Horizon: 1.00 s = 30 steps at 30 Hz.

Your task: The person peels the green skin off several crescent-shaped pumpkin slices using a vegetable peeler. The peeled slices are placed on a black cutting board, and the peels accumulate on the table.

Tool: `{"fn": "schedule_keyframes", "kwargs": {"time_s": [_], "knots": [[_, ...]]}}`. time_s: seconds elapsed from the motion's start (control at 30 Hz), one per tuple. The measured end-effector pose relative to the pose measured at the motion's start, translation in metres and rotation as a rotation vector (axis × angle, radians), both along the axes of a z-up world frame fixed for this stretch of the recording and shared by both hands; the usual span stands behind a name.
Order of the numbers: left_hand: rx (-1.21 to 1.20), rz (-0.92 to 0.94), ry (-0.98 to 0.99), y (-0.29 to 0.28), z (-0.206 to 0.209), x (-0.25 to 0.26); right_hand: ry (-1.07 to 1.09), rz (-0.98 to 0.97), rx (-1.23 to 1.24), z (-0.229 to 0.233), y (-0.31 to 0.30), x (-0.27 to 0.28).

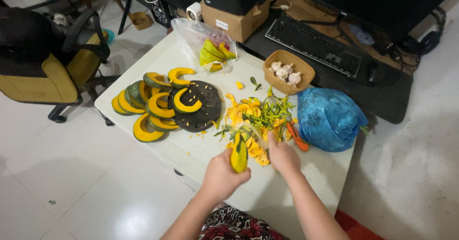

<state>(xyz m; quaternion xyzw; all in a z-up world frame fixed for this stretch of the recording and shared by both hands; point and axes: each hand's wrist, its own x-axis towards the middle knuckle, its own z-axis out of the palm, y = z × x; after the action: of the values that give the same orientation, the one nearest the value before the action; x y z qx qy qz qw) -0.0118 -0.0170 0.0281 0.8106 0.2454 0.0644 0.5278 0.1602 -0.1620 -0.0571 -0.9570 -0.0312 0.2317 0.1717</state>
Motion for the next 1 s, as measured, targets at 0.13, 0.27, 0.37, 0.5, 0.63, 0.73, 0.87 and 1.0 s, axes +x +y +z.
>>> {"fn": "schedule_keyframes", "kwargs": {"time_s": [0.13,0.27,0.37,0.5,0.63,0.73,0.87,1.0], "knots": [[-0.096,0.051,-0.033,0.012,-0.008,0.006,-0.131,0.013,0.061,0.049,-0.007,-0.030],[-0.324,0.040,-0.086,0.014,-0.010,0.010,-0.257,0.117,-0.004,0.083,-0.005,-0.066],[-0.272,-0.003,-0.076,0.015,-0.003,0.008,-0.312,0.135,-0.001,0.081,-0.006,-0.065],[-0.405,-0.083,0.177,0.007,0.015,-0.007,-0.249,0.080,-0.101,0.043,-0.007,-0.021],[-0.224,-0.271,-0.080,-0.008,0.025,-0.015,-0.046,0.154,-0.074,-0.004,-0.013,0.012],[-0.067,-0.196,-0.066,-0.001,0.023,-0.011,-0.013,0.030,0.003,-0.008,-0.011,0.015],[0.182,-0.059,0.073,0.005,0.015,-0.002,-0.042,0.024,0.048,0.036,-0.009,-0.014],[0.278,0.067,0.162,0.005,0.006,0.008,-0.167,0.147,-0.033,0.088,0.004,-0.062]]}}
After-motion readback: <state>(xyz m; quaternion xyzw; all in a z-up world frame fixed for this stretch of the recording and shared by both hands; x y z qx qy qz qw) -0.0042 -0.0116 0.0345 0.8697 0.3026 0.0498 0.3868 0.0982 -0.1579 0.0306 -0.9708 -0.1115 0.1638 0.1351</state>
